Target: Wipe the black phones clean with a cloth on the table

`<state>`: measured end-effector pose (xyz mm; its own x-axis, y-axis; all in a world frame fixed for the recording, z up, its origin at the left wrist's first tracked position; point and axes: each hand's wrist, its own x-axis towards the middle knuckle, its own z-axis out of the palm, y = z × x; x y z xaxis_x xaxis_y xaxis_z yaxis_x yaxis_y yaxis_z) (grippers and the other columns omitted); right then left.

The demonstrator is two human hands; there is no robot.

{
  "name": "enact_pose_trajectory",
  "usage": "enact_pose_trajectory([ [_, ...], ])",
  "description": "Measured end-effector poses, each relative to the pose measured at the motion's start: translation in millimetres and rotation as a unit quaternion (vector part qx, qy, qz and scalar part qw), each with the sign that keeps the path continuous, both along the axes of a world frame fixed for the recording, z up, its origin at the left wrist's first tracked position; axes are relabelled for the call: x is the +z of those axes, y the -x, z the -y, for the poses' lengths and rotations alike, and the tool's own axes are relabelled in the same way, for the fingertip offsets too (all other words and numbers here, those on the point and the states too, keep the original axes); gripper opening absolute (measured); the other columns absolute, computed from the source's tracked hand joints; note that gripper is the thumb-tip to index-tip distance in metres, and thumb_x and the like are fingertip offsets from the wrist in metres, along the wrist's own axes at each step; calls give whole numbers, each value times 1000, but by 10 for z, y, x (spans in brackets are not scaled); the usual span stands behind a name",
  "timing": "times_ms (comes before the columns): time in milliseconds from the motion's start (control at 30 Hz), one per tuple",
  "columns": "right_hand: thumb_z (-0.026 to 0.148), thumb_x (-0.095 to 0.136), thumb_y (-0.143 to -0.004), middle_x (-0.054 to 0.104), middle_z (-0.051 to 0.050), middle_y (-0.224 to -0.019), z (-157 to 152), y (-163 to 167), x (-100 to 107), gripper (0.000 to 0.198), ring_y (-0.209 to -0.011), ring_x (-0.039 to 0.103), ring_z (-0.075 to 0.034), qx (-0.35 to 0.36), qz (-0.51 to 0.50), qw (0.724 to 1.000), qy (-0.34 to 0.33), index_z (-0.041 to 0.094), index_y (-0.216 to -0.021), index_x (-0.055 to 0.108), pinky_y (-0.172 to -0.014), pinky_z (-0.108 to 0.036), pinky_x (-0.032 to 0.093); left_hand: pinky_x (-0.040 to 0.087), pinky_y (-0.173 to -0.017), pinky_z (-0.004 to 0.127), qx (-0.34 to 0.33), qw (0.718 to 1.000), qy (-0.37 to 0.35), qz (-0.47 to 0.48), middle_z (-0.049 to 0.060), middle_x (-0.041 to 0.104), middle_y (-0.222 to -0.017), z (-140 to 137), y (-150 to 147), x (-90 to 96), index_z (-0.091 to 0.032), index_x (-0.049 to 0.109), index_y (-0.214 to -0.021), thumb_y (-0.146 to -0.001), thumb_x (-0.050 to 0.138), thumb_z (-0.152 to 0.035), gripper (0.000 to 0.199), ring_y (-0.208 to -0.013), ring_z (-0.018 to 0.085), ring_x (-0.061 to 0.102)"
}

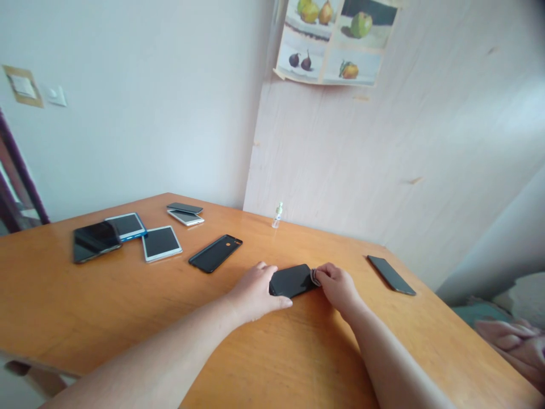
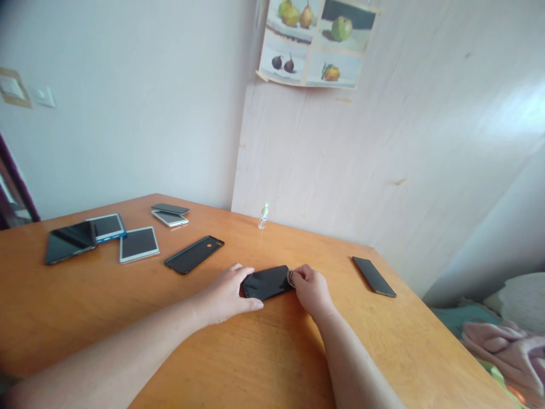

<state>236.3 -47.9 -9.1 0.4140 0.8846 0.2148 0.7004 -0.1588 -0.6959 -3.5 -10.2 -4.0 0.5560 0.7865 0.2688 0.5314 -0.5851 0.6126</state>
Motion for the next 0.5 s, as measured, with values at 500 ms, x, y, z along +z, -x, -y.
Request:
enact_pose_trajectory([
  [500,33,52,-72,60,1,-62,-10,-23,-59,19,-60,54,-16,1,19,1000,1,20,-77,64,-55,-25,36,48,-81,34,13,995,-73,-64,8,60,-100,77,2,-7,-20,62,-106,-65,73,-53,54,-97,28,59],
])
